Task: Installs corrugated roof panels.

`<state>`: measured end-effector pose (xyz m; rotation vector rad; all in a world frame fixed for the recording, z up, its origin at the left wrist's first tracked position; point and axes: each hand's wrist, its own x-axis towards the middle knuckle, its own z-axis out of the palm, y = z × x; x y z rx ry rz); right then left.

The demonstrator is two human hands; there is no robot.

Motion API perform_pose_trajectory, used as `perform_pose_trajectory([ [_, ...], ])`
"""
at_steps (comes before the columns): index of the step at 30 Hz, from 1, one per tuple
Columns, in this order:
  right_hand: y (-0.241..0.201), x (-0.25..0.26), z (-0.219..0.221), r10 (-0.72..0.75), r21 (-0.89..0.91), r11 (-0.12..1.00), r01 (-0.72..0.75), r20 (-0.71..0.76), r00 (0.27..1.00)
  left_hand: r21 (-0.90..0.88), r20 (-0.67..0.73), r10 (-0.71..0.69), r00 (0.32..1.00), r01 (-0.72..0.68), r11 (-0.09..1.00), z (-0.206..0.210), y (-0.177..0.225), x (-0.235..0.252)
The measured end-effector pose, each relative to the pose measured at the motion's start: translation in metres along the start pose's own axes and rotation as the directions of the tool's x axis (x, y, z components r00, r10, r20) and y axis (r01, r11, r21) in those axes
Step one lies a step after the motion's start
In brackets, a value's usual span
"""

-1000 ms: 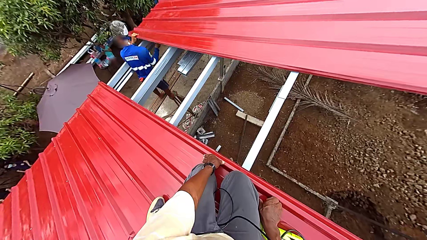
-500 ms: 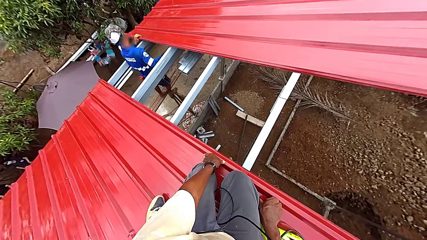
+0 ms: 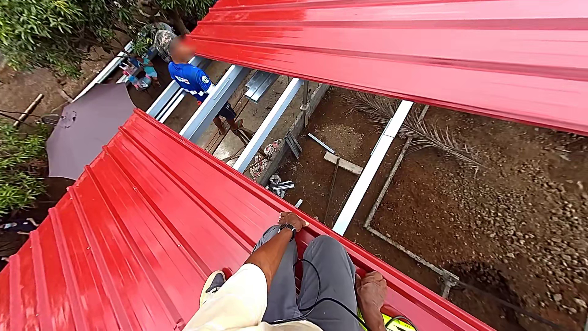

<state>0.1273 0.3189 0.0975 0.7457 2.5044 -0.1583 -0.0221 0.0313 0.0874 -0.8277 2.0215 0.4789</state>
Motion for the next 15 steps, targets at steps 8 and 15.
perform_pose_trajectory([
  [8,-0.007,-0.002,-0.010,0.032,0.013,0.999,-0.032,0.022,0.999,-0.031,-0.010,0.035,0.999,-0.035,0.999,0.003,-0.004,0.007],
  [15,-0.007,-0.002,-0.007,0.040,-0.003,0.999,-0.040,0.030,0.999,-0.045,-0.033,0.051,0.998,-0.052,0.998,0.007,-0.009,0.015],
])
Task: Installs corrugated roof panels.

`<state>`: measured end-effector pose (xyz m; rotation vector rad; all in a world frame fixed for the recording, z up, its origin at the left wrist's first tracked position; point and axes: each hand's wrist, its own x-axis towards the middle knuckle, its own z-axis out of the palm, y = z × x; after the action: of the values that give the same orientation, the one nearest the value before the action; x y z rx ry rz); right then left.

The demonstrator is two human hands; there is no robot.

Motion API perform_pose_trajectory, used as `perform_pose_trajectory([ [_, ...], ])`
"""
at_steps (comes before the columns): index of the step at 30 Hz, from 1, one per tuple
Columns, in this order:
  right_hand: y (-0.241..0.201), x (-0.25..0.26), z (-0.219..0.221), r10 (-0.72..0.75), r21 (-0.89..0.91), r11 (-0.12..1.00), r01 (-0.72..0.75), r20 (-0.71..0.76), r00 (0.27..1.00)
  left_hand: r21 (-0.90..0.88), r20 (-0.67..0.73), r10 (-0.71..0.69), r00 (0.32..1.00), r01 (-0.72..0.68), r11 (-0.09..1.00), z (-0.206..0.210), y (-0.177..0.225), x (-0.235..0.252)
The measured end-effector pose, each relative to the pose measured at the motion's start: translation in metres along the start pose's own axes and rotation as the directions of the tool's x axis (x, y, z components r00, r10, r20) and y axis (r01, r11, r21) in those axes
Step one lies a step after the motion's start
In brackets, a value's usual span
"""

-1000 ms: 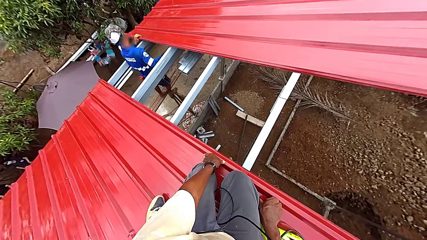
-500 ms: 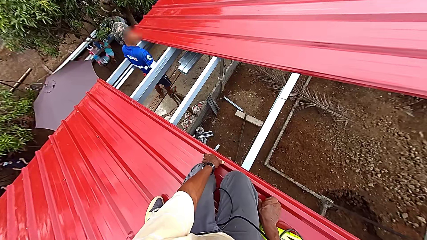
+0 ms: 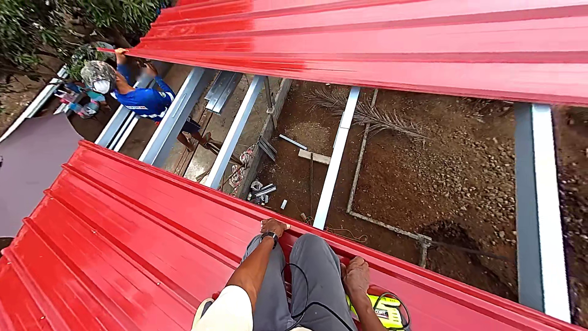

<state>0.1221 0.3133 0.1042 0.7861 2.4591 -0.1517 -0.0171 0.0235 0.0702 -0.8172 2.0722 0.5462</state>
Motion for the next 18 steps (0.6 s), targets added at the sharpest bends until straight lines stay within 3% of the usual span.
perform_pose_trajectory([
  [18,0.000,-0.005,-0.001,-0.025,0.020,0.999,0.025,-0.026,0.999,0.037,0.038,-0.042,0.998,0.040,0.999,-0.007,0.006,-0.011],
])
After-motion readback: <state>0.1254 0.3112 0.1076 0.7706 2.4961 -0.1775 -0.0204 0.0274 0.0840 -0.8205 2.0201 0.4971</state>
